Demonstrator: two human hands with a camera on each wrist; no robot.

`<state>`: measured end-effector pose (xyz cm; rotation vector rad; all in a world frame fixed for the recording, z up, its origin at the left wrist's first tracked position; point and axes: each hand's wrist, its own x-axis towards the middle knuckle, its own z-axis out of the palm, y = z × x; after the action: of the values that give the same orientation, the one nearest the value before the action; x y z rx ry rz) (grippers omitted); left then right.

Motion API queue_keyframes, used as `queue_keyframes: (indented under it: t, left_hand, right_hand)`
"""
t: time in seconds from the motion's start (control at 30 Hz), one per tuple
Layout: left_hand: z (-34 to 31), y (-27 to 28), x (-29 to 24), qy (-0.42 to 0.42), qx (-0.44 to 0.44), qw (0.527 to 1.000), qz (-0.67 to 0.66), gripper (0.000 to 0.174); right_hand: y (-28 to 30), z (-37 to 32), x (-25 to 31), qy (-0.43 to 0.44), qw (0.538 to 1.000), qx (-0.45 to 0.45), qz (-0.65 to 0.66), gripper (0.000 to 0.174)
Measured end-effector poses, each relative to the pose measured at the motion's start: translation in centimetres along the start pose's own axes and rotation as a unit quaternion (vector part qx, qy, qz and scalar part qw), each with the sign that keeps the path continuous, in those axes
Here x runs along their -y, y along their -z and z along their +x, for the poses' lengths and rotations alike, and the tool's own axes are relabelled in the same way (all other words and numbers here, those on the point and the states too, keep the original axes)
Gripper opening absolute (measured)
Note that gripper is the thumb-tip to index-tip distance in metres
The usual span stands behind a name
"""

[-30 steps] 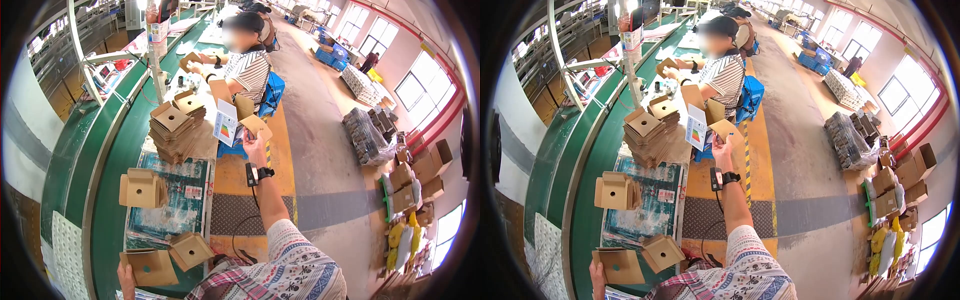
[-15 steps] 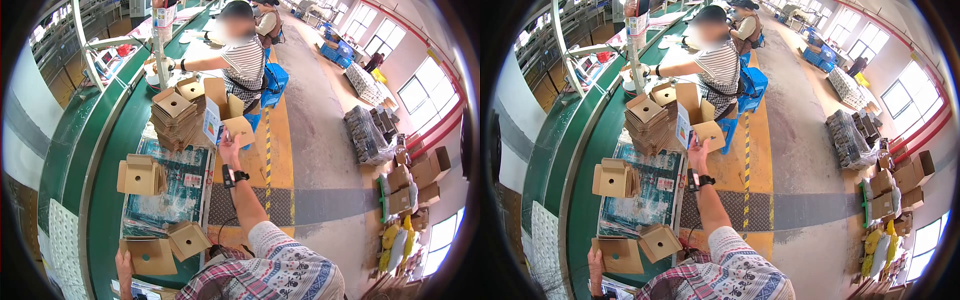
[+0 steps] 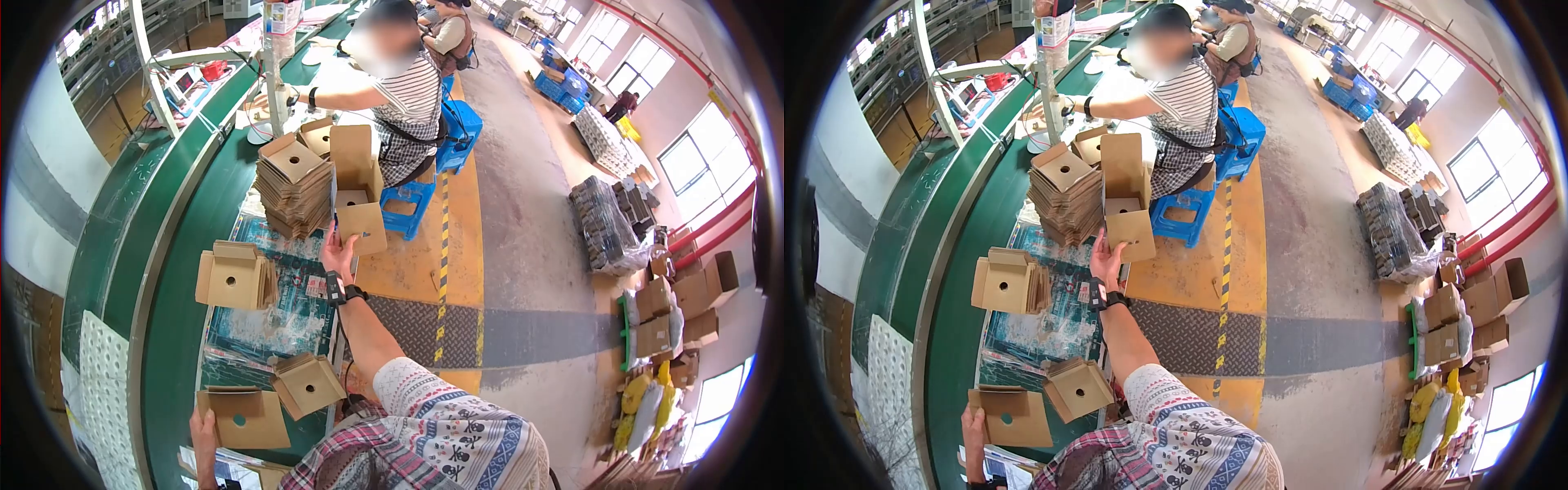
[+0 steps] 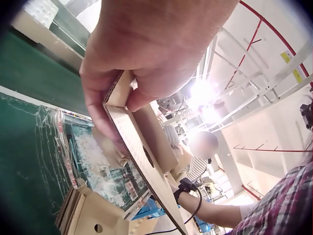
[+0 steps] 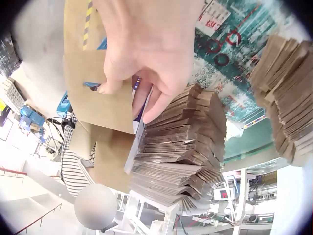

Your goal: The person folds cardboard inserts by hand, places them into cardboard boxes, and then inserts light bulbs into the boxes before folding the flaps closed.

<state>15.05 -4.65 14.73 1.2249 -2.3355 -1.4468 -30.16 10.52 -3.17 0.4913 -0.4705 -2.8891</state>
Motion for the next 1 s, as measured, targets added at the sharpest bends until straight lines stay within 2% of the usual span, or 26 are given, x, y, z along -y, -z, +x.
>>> queue_keyframes:
  t: [0.17,0.3,0.4,0.5,0.63,0.7,0.8,0.83,0.9,0.97,1.0]
  left_hand:
    - [0.9,0.4,2.1,-0.024,0.078,0.995,-0.059,0.035]
    - [0.6,0.0,-0.5,-0.043,0.101,0.991,-0.075,0.032]
    - [-0.1,-0.6,-2.3,-0.043,0.078,0.992,-0.09,0.03]
    - [0.3,-0.4,-0.8,-0.041,0.075,0.994,-0.061,0.029]
    - [0.3,-0.6,-0.3,-0.047,0.084,0.99,-0.099,0.028]
    - [0.1,-0.6,0.0,-0.043,0.093,0.986,-0.131,0.029]
    - [0.0,-0.5,1.0,-0.069,0.111,0.978,-0.164,0.029]
    - [0.1,-0.3,1.8,-0.063,0.109,0.981,-0.151,0.029]
    - [0.2,0.1,3.1,-0.053,0.103,0.985,-0.124,0.029]
    - [-0.4,0.0,1.7,-0.047,0.099,0.985,-0.136,0.029]
    - [-0.3,-0.1,1.1,-0.049,0.098,0.984,-0.143,0.029]
  right_hand:
    - [-0.3,-1.6,-0.3,-0.055,0.995,-0.056,-0.059,0.066]
    - [0.1,-3.3,0.4,-0.155,0.968,-0.037,-0.194,0.061]
    - [-0.4,-4.9,1.2,-0.177,0.942,-0.014,-0.284,0.056]
    - [-1.2,-5.5,2.1,-0.233,0.877,-0.035,-0.42,0.039]
    - [-1.7,-6.6,4.2,-0.255,0.8,-0.019,-0.544,0.038]
    - [-1.8,-7.1,5.6,-0.266,0.748,0.001,-0.608,0.037]
    - [-5.5,-9.4,5.9,-0.316,0.536,0.124,-0.773,0.036]
    - [-7.6,-10.0,5.6,-0.292,0.461,0.173,-0.82,0.035]
    - [-14.8,-10.1,4.5,-0.16,0.511,0.296,-0.791,0.034]
    - [-17.5,-1.9,6.2,0.186,0.385,0.182,-0.885,0.032]
    - [-16.9,0.3,5.9,0.174,0.285,0.182,-0.925,0.029]
